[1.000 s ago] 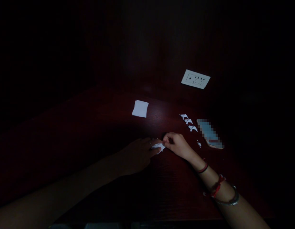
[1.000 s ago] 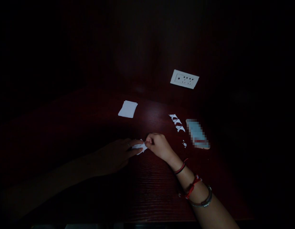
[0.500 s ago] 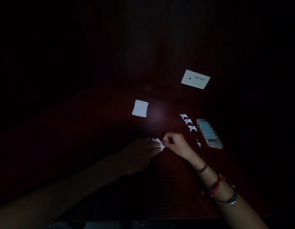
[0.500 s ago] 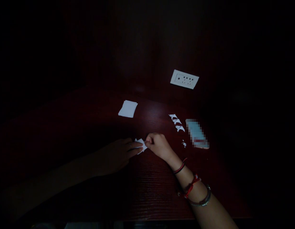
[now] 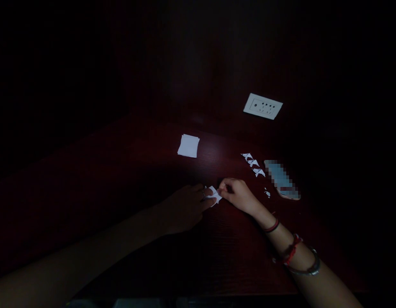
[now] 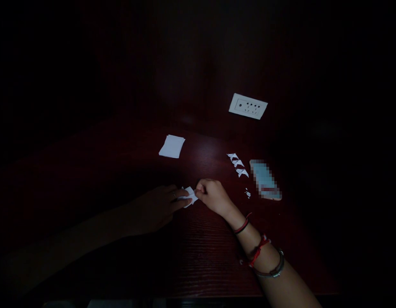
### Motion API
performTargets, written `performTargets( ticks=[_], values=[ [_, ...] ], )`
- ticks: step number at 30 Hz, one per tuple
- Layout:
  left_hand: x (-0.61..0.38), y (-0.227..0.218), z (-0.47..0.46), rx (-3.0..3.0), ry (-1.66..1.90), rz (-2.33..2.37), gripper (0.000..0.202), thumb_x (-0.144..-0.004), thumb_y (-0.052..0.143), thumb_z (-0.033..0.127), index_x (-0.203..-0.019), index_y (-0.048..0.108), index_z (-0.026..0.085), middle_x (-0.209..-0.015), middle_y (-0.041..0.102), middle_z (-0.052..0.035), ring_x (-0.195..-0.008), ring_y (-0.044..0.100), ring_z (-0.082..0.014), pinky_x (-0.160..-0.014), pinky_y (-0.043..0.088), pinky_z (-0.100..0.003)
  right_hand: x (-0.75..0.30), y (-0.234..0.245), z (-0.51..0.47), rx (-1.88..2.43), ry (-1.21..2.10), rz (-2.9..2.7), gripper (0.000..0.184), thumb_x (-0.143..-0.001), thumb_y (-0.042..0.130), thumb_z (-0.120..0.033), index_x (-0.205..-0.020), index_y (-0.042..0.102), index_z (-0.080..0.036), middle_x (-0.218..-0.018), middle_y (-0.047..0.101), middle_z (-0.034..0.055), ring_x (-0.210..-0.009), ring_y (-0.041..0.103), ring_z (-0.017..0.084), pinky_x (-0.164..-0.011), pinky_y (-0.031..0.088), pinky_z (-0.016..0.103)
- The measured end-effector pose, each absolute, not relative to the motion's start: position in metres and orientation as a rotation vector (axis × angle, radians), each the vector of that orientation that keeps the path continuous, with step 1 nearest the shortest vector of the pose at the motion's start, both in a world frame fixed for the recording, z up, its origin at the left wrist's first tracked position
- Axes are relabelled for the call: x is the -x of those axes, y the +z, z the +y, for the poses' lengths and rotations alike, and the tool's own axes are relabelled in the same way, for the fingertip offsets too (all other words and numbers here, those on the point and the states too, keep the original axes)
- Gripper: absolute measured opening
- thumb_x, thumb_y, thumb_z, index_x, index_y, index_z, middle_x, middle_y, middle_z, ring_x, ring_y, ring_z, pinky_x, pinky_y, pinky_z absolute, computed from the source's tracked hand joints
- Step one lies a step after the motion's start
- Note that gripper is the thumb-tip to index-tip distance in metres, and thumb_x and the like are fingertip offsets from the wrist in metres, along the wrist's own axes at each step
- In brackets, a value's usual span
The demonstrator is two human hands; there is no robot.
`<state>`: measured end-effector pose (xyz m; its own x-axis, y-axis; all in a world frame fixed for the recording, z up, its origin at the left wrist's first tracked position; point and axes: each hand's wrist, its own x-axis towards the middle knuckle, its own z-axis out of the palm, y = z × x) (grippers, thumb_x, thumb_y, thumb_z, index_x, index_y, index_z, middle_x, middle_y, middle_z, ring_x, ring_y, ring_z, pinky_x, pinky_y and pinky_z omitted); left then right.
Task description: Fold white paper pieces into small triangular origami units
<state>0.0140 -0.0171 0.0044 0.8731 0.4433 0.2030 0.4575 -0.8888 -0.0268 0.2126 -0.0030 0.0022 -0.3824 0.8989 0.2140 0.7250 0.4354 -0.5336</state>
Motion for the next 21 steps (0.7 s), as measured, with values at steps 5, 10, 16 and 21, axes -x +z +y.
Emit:
performTargets(
  ticks=[5, 10, 16, 21],
  values=[
    [-0.0132, 0.0061, -0.0171, 2.986, -0.284, -0.712, 0.045, -0.076, 0.044, 0.017, -0.12, 0.035, 0.021, -0.12, 0.041, -0.0038, -0.101, 0.038, -0.0215, -0.083, 0.033, -0.034, -0.2117, 0.0033, -0.0043, 1.388, 0.497, -2.218, 0.008, -0.07, 0.047, -0.012, -0.063, 0.05, -0.016, -0.059, 0.048, -0.0031, -0.055, 0.043, 0.008, -0.053, 0.032, 0.018],
    [-0.0138, 0.0062, -0.0182, 2.985, -0.285, -0.728, 0.045, -0.076, 0.043, 0.015, -0.12, 0.036, 0.02, -0.12, 0.04, -0.0048, -0.101, 0.039, -0.0218, -0.084, 0.033, -0.034, -0.2116, 0.003, -0.0044, 1.38, 0.493, -2.218, 0.008, -0.069, 0.047, -0.011, -0.062, 0.05, -0.016, -0.059, 0.048, -0.003, -0.055, 0.044, 0.008, -0.053, 0.032, 0.018],
    [-0.0138, 0.0084, -0.0198, 2.991, -0.279, -0.734, 0.044, -0.076, 0.041, 0.014, -0.119, 0.037, 0.019, -0.121, 0.039, -0.0057, -0.103, 0.038, -0.0231, -0.084, 0.032, -0.037, -0.2112, 0.0017, -0.004, 1.375, 0.47, -2.219, 0.008, -0.069, 0.047, -0.012, -0.062, 0.05, -0.015, -0.059, 0.048, -0.0028, -0.056, 0.044, 0.008, -0.054, 0.032, 0.019],
    [-0.0134, 0.0049, -0.0193, 2.975, -0.299, -0.748, 0.045, -0.075, 0.042, 0.015, -0.12, 0.036, 0.02, -0.122, 0.038, -0.0057, -0.104, 0.037, -0.0233, -0.083, 0.032, -0.037, -0.2106, 0.0021, -0.0036, 1.399, 0.487, -2.205, 0.008, -0.068, 0.048, -0.012, -0.062, 0.051, -0.015, -0.059, 0.048, -0.0029, -0.055, 0.044, 0.008, -0.054, 0.032, 0.019]
  ],
)
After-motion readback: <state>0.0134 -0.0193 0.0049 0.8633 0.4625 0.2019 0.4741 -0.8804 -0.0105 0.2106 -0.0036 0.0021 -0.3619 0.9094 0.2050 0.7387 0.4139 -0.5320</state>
